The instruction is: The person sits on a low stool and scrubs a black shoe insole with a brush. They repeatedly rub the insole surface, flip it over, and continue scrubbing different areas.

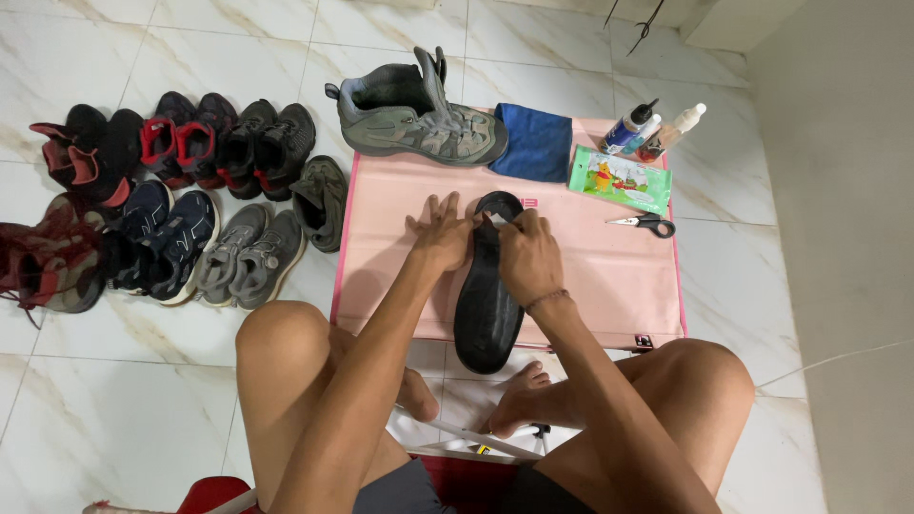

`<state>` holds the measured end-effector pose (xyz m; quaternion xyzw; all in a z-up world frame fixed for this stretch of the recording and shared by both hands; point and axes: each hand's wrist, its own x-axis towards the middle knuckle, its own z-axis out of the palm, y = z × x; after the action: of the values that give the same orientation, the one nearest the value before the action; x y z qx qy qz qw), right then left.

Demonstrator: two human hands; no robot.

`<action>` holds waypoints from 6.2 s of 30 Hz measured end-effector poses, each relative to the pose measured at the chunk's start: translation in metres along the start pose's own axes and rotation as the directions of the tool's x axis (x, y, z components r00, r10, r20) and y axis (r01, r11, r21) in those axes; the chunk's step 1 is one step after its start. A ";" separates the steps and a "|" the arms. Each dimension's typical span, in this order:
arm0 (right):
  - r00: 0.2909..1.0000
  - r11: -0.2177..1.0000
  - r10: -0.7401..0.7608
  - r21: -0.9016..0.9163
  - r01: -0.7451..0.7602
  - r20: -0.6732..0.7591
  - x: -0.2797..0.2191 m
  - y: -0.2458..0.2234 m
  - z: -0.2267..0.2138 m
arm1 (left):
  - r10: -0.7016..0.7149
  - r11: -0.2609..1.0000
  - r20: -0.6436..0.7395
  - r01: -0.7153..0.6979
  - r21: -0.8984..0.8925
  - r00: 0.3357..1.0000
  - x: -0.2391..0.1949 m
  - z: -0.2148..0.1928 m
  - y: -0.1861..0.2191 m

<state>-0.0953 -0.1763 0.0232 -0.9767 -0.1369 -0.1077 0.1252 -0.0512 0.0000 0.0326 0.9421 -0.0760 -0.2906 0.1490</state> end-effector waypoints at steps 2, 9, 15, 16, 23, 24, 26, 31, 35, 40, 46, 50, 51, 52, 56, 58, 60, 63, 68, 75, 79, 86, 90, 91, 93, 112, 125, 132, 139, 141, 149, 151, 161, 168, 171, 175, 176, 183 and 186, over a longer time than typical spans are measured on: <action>0.996 0.995 -0.077 -0.062 0.080 0.044 -0.019 0.006 0.068 | -0.001 0.999 0.015 0.001 -0.035 1.000 -0.008 -0.008 0.004; 0.947 0.979 -0.202 0.030 0.201 0.250 -0.104 -0.002 0.068 | 0.012 0.998 0.039 -0.010 -0.059 0.999 0.018 -0.011 -0.004; 0.930 0.982 -0.175 -0.018 0.190 0.322 -0.067 0.019 0.033 | 0.006 0.999 0.053 -0.003 -0.053 0.999 -0.023 -0.033 0.013; 0.928 0.981 -0.177 -0.016 0.193 0.327 -0.041 0.019 0.023 | 0.003 0.998 0.056 0.000 -0.057 0.998 -0.005 -0.023 0.007; 0.946 0.936 -0.303 -0.148 0.318 0.114 -0.032 0.015 0.071 | 0.019 1.000 0.015 -0.019 -0.002 1.000 0.014 -0.015 -0.004; 0.953 0.938 -0.285 -0.176 0.299 0.103 -0.045 0.010 0.065 | 0.033 0.999 0.020 -0.033 -0.034 0.999 0.007 -0.019 -0.001; 0.933 0.923 -0.327 -0.164 0.349 0.149 -0.084 -0.002 0.057 | 0.019 0.999 0.040 -0.017 -0.036 0.999 0.003 -0.015 -0.002; 0.891 0.900 -0.386 -0.112 0.421 0.240 -0.118 -0.003 0.035 | 0.054 0.998 0.028 -0.053 -0.044 0.998 -0.008 -0.035 0.007; 0.942 0.963 -0.105 -0.205 0.176 0.318 -0.044 0.004 0.013 | 0.031 0.997 0.015 -0.030 -0.069 0.999 -0.001 -0.024 0.002; 0.987 0.978 -0.038 -0.198 0.068 0.153 -0.005 0.012 0.091 | -0.008 0.998 0.013 0.009 -0.065 1.000 0.030 -0.003 -0.010; 0.961 0.905 -0.225 -0.332 0.267 0.162 -0.116 -0.012 0.105 | 0.002 0.995 0.047 0.002 -0.097 0.999 0.004 -0.021 0.004; 0.913 0.976 -0.185 -0.037 0.213 0.363 -0.116 -0.010 0.051 | -0.002 0.990 0.039 0.007 -0.140 0.999 0.006 -0.025 0.001; 0.860 0.994 -0.100 0.079 0.070 0.500 -0.105 -0.010 0.023 | 0.001 0.992 0.011 0.001 -0.128 1.000 0.008 -0.026 0.002; 0.858 0.995 -0.097 0.080 0.065 0.505 -0.117 -0.007 0.011 | 0.001 0.992 0.017 0.001 -0.129 1.000 -0.008 -0.010 0.000; 0.940 0.975 0.131 0.129 -0.180 0.316 -0.050 0.052 -0.026 | 0.013 0.992 -0.040 -0.017 -0.122 0.999 0.006 -0.022 0.003; 0.941 0.967 0.245 0.010 -0.255 0.233 -0.052 0.074 -0.030 | 0.004 0.990 -0.012 -0.006 -0.140 1.000 0.018 0.017 -0.001; 0.944 0.953 0.273 -0.189 -0.239 0.184 -0.032 0.090 -0.030 | 0.123 0.960 -0.177 -0.162 -0.228 0.976 0.054 0.040 -0.009; 0.844 0.936 0.275 -0.331 -0.125 0.461 -0.022 0.121 0.029 | 0.073 0.946 -0.434 -0.200 -0.255 0.898 0.072 0.067 -0.008; 0.859 0.933 0.340 -0.020 -0.360 0.383 0.002 0.078 -0.022 | -0.059 0.881 -0.570 -0.226 -0.416 0.819 0.032 0.042 0.019; 0.765 0.556 0.395 0.530 -0.640 0.509 0.004 0.046 -0.029 | -0.247 0.617 -0.730 -0.477 -0.626 0.637 -0.009 -0.019 0.038; 0.921 0.304 0.300 0.890 -0.339 0.248 0.038 0.016 -0.065 | -0.211 0.580 -0.859 -0.647 -0.495 0.468 -0.017 -0.071 0.058; 0.943 0.290 0.324 0.941 -0.174 0.074 0.044 0.018 -0.077 | -0.050 0.339 -0.775 -0.719 -0.607 0.630 -0.006 -0.058 0.071; 0.934 0.384 0.356 0.909 -0.162 0.016 0.030 0.021 -0.067 | -0.101 0.200 -0.750 -0.725 -0.659 0.654 0.008 -0.026 0.057; 0.935 0.383 0.354 0.909 -0.162 0.017 0.029 0.030 -0.054 | -0.104 0.200 -0.750 -0.725 -0.659 0.653 0.003 -0.027 0.060; 0.914 0.460 0.403 0.875 -0.152 -0.053 0.026 0.048 -0.028 | -0.030 0.173 -0.756 -0.741 -0.649 0.654 -0.009 -0.031 0.066; 0.963 0.029 0.224 0.987 -0.159 0.149 -0.003 -0.008 -0.137 | 0.265 0.522 -0.685 -0.699 -0.489 0.678 -0.097 -0.087 0.076; 0.930 -0.093 0.352 0.993 -0.078 0.106 -0.003 -0.007 -0.140 | 0.075 0.654 -0.677 -0.549 -0.521 0.732 -0.118 -0.075 0.099; 0.929 -0.082 0.364 0.995 -0.047 0.074 -0.003 -0.009 -0.145 | 0.139 0.560 -0.725 -0.657 -0.505 0.675 -0.115 -0.074 0.093; 0.933 -0.065 0.356 0.998 -0.022 0.044 -0.005 -0.002 -0.144 | 0.142 0.577 -0.649 -0.595 -0.559 0.747 -0.135 -0.086 0.090; 0.939 -0.043 0.343 0.999 -0.022 0.035 -0.004 0.001 -0.141 | 0.123 0.557 -0.596 -0.552 -0.620 0.793 -0.136 -0.083 0.084; 0.942 -0.037 0.335 0.999 -0.026 0.037 -0.004 0.001 -0.137 | 0.115 0.546 -0.594 -0.550 -0.632 0.797 -0.137 -0.075 0.087; 0.938 -0.043 0.345 0.999 -0.025 0.038 -0.003 0.004 -0.138 | 0.119 0.544 -0.582 -0.544 -0.639 0.804 -0.141 -0.077 0.088; 0.928 -0.078 0.372 0.997 -0.002 0.031 -0.005 -0.004 -0.148 | 0.242 0.571 -0.498 -0.537 -0.621 0.833 -0.146 -0.071 0.085; 0.909 -0.071 0.417 0.997 0.012 0.019 -0.002 0.005 -0.145 | 0.336 0.504 -0.534 -0.627 -0.594 0.776 -0.183 -0.069 0.096; 0.898 -0.073 0.440 0.997 0.006 0.027 -0.003 0.008 -0.136 | 0.316 0.498 -0.561 -0.637 -0.589 0.766 -0.176 -0.062 0.096; 0.891 -0.062 0.455 0.998 0.011 0.018 -0.002 0.009 -0.137 | 0.356 0.474 -0.551 -0.654 -0.590 0.755 -0.178 -0.058 0.097; 0.891 -0.057 0.454 0.998 0.016 0.011 -0.002 0.009 -0.137 | 0.391 0.476 -0.528 -0.656 -0.586 0.754 -0.180 -0.061 0.098; 0.889 -0.014 0.457 1.000 0.017 -0.009 -0.003 0.013 -0.134 | 0.392 0.467 -0.517 -0.649 -0.601 0.761 -0.186 -0.063 0.107; 0.891 0.007 0.454 1.000 0.014 -0.016 -0.004 0.012 -0.134 | 0.388 0.480 -0.507 -0.639 -0.601 0.769 -0.185 -0.060 0.104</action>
<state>-0.1194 -0.2251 0.1468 -0.5904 0.0092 -0.1272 0.7970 -0.1746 -0.0419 0.2103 0.7579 -0.2081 -0.0881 0.6120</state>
